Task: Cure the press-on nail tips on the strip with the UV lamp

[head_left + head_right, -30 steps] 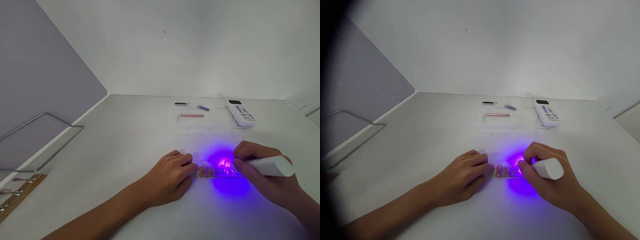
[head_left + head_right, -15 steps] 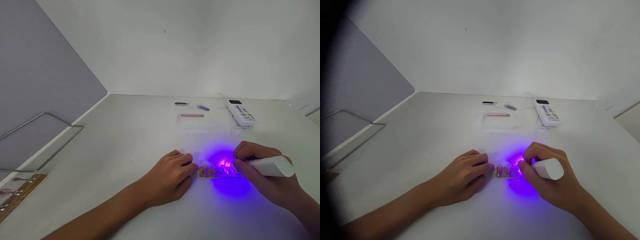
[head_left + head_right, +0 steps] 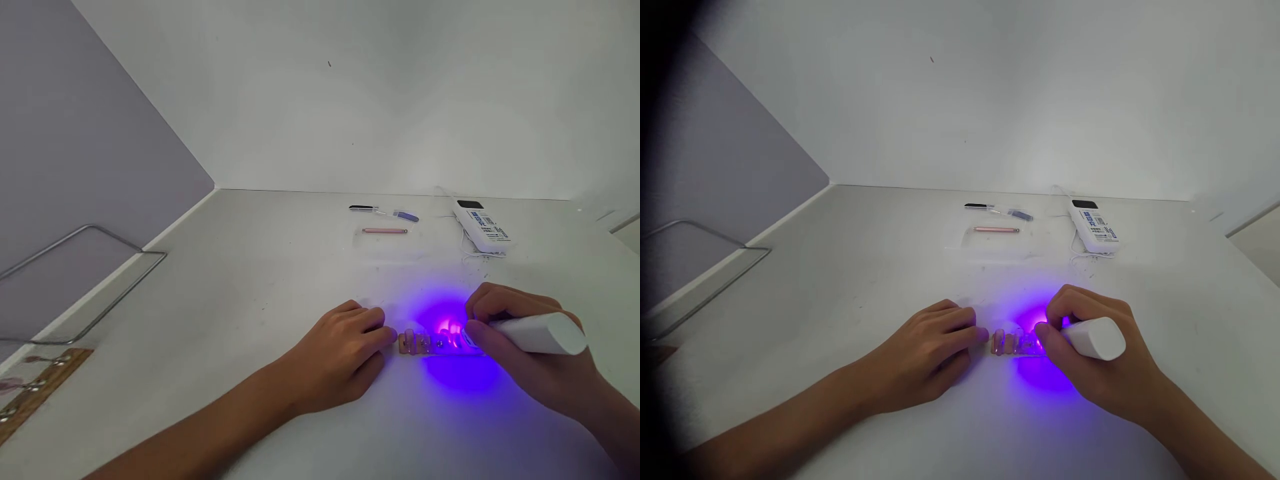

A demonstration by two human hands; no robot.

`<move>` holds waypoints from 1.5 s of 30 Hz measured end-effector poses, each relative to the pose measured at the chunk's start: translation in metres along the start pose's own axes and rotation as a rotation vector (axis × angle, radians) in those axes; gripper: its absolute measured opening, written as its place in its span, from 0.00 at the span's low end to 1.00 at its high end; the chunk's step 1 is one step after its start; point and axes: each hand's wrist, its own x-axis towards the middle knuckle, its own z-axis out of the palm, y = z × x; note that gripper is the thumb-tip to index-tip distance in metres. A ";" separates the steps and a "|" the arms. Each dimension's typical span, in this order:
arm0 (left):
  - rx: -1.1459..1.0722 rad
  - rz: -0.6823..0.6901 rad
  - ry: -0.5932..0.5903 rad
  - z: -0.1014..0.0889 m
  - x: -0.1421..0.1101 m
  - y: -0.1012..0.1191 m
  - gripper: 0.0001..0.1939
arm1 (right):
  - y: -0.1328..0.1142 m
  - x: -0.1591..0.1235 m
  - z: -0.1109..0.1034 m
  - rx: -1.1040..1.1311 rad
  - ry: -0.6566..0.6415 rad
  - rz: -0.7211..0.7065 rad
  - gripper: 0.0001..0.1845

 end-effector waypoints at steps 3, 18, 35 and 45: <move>-0.001 0.001 -0.004 0.000 0.000 0.000 0.15 | 0.000 0.000 0.000 0.006 -0.005 0.001 0.11; 0.004 -0.005 -0.010 0.002 -0.001 -0.001 0.15 | 0.001 0.000 -0.002 -0.007 -0.014 -0.018 0.11; -0.009 -0.006 -0.010 0.001 -0.001 -0.001 0.15 | 0.000 0.001 -0.001 0.007 -0.012 -0.049 0.11; 0.001 -0.002 0.018 0.003 0.000 -0.001 0.14 | 0.002 0.000 -0.001 0.017 -0.016 -0.028 0.11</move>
